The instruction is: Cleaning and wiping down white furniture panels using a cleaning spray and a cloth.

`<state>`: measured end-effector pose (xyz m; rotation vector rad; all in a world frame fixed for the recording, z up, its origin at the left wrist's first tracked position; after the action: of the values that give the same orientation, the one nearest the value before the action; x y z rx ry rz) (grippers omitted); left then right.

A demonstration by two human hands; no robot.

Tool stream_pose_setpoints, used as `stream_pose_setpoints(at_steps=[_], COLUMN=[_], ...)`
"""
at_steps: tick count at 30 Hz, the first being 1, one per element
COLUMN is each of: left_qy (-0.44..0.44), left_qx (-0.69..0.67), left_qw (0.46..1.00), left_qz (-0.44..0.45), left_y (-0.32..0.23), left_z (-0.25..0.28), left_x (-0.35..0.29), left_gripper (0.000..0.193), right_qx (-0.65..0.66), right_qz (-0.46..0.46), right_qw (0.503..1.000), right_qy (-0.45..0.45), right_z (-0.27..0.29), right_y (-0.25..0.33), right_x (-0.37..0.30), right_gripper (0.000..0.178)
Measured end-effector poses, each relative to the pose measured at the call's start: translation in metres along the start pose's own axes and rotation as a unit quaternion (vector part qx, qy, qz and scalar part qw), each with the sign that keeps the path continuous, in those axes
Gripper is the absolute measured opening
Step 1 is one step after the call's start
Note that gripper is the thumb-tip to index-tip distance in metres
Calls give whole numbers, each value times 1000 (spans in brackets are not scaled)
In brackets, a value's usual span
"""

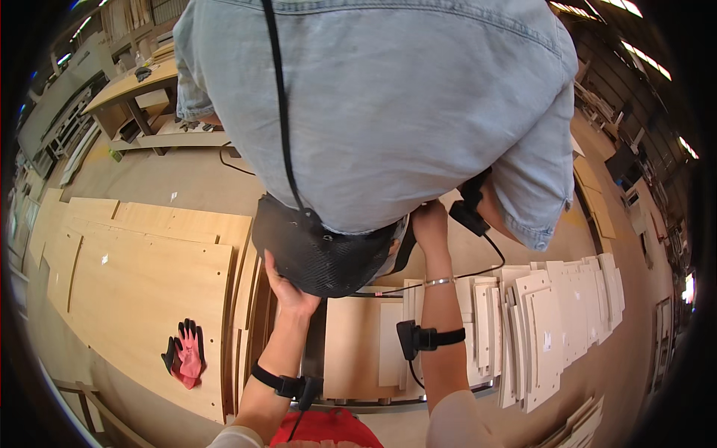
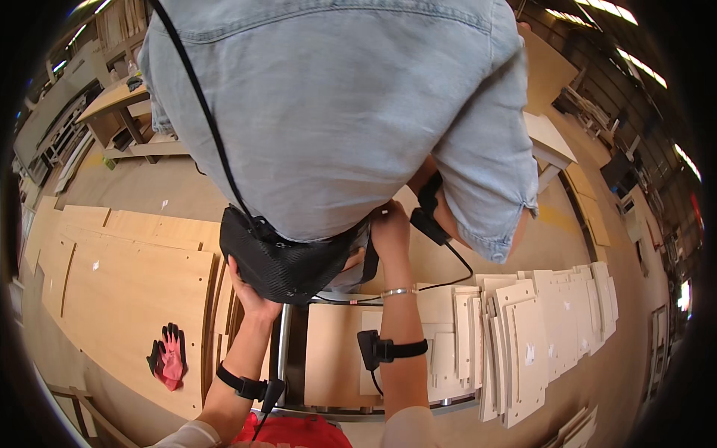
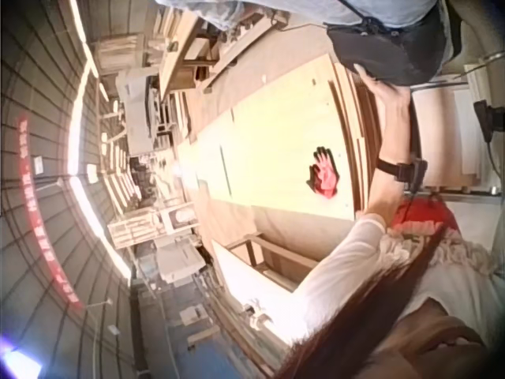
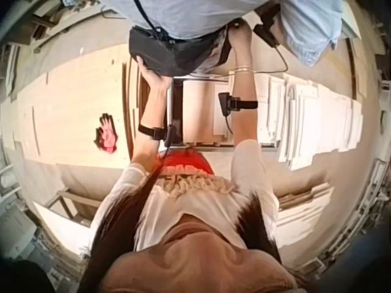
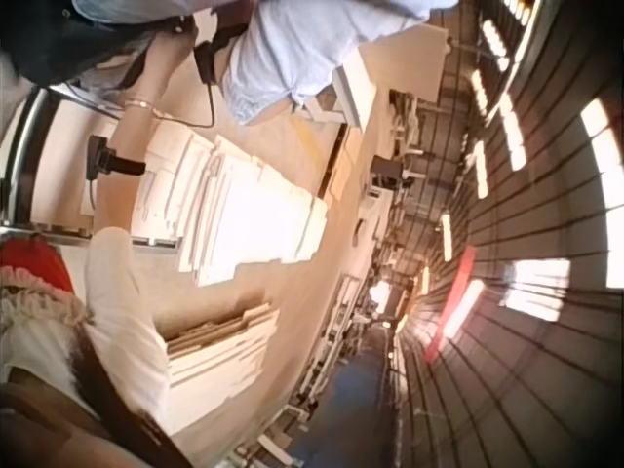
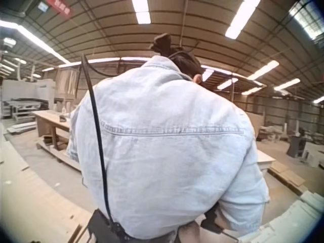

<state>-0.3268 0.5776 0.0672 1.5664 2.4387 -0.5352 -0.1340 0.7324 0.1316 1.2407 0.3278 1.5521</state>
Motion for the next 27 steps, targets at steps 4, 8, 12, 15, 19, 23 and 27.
stream_pose_setpoints(at_steps=[4,8,12,15,19,23,27], left_qy=[11,18,10,18,29,23,7], left_qx=[-13,-12,-22,-23,-30,-49,-58], left_qw=[1000,1000,1000,1000,998,997,994], left_qz=[17,14,3,7,36,57,90], left_y=[8,12,7,9,5,5,13], left_z=[-5,-9,-5,-8,-8,-8,-11], left_x=[1,-1,4,7,8,6,1], left_gripper=[59,59,57,55,50,53,53], right_qx=[11,31,71,144,310,325,524], right_qz=[-70,-101,-145,-178,-276,-326,-407], right_qw=[997,994,987,973,910,887,748], right_qy=[24,22,29,39,23,-13,-11], right_z=[1,2,-4,-12,-14,6,48], right_y=[-7,-10,-7,-31,-51,-59,-41], right_x=[-10,-12,-15,-15,-21,-32,-72], right_gripper=[32,40,41,36,24,20,17])
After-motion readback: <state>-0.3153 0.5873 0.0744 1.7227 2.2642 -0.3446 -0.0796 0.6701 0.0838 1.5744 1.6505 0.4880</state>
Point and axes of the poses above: each hand's wrist, its own x-axis towards the middle knuckle, its own z-axis out of the back of the hand, y = z × x, the point moved 3 cm from there along x, towards the middle knuckle, and after that the axes turned 13 degrees about -y, right-handed, at the moved point
